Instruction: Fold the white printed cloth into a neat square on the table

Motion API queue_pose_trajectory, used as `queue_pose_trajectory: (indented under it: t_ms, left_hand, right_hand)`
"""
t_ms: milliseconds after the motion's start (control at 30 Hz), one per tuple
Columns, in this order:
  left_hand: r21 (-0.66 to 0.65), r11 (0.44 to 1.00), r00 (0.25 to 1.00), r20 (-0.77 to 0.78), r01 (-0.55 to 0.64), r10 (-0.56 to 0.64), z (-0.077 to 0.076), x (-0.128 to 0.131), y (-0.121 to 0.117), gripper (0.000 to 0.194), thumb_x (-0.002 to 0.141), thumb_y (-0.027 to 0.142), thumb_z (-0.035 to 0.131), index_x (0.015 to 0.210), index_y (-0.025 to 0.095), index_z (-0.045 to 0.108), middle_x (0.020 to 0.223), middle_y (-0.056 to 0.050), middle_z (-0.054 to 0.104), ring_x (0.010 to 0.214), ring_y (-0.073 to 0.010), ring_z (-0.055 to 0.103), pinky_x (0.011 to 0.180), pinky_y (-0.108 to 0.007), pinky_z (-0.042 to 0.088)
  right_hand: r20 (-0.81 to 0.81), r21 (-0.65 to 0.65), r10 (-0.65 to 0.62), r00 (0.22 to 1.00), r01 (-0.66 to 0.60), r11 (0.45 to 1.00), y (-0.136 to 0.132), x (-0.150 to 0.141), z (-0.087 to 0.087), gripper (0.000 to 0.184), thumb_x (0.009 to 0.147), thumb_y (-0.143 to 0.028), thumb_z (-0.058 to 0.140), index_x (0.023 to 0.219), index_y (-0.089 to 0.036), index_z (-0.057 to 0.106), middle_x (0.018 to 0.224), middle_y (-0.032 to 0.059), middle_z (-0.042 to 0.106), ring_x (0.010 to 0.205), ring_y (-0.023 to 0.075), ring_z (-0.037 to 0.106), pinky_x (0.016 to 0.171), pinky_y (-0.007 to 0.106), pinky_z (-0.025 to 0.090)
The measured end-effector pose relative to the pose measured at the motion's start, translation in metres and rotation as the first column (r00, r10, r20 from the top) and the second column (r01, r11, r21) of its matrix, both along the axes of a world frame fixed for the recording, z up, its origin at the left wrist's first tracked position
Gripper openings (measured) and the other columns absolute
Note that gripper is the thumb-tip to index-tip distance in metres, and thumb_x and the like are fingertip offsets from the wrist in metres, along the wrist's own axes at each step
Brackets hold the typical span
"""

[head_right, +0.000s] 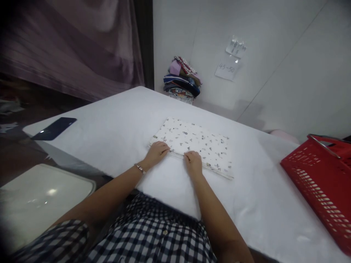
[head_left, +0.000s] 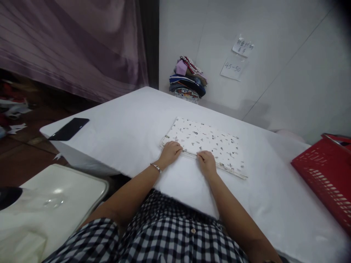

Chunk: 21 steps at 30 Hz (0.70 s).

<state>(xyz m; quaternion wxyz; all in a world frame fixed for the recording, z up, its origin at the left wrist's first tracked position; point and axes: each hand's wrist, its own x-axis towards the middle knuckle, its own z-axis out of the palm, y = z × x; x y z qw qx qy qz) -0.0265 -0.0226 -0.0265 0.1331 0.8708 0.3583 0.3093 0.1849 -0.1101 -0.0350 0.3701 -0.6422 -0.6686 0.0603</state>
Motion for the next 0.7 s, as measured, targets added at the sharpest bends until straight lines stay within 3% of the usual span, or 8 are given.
queue_pose_trajectory:
  t_ms: [200,367,433,700]
  left_hand:
    - [0.149,0.989,1.000,-0.017,-0.016,0.019,0.005,0.002,-0.008,0.022,0.091,0.022,0.045,0.087,0.020,0.067,0.091,-0.006,0.064,0.092,-0.0201,0.052,0.085,-0.037,0.036]
    - [0.327,0.929,0.973,-0.201,0.175,-0.113,0.011,0.012,-0.021,0.021,0.089,0.014,0.046,0.083,0.021,0.066,0.092,-0.005,0.063,0.091,-0.0187,0.052,0.081,-0.035,0.036]
    - [0.382,0.905,0.970,-0.219,0.188,-0.109,0.011,0.016,-0.021,0.020,0.090,0.015,0.047,0.082,0.020,0.065,0.097,-0.005,0.063,0.097,-0.0195,0.051,0.083,-0.036,0.036]
    - [0.367,0.922,0.974,-0.223,0.128,-0.046,0.002,0.020,-0.010,0.019,0.089,0.017,0.051,0.077,0.020,0.065,0.103,-0.005,0.062,0.106,-0.0210,0.049,0.088,-0.037,0.037]
  right_hand:
    - [-0.050,-0.011,-0.016,0.999,0.015,1.000,0.002,0.000,-0.001,0.021,0.087,-0.028,0.048,0.086,-0.023,0.068,0.092,0.0049,0.066,0.090,0.0217,0.054,0.084,0.037,0.040]
    - [-0.032,-0.008,-0.016,0.999,0.016,1.000,0.003,-0.001,-0.001,0.019,0.087,-0.028,0.049,0.084,-0.023,0.067,0.089,0.0038,0.065,0.087,0.0203,0.054,0.082,0.035,0.040]
    - [-0.019,-0.001,-0.022,1.000,0.022,1.000,0.003,-0.001,-0.002,0.019,0.088,-0.027,0.049,0.084,-0.023,0.067,0.088,0.0036,0.065,0.087,0.0200,0.054,0.082,0.035,0.040]
    - [0.025,0.004,-0.019,1.000,0.019,1.000,0.004,-0.001,-0.004,0.019,0.089,-0.027,0.050,0.087,-0.023,0.068,0.091,0.0037,0.066,0.089,0.0202,0.054,0.082,0.034,0.039]
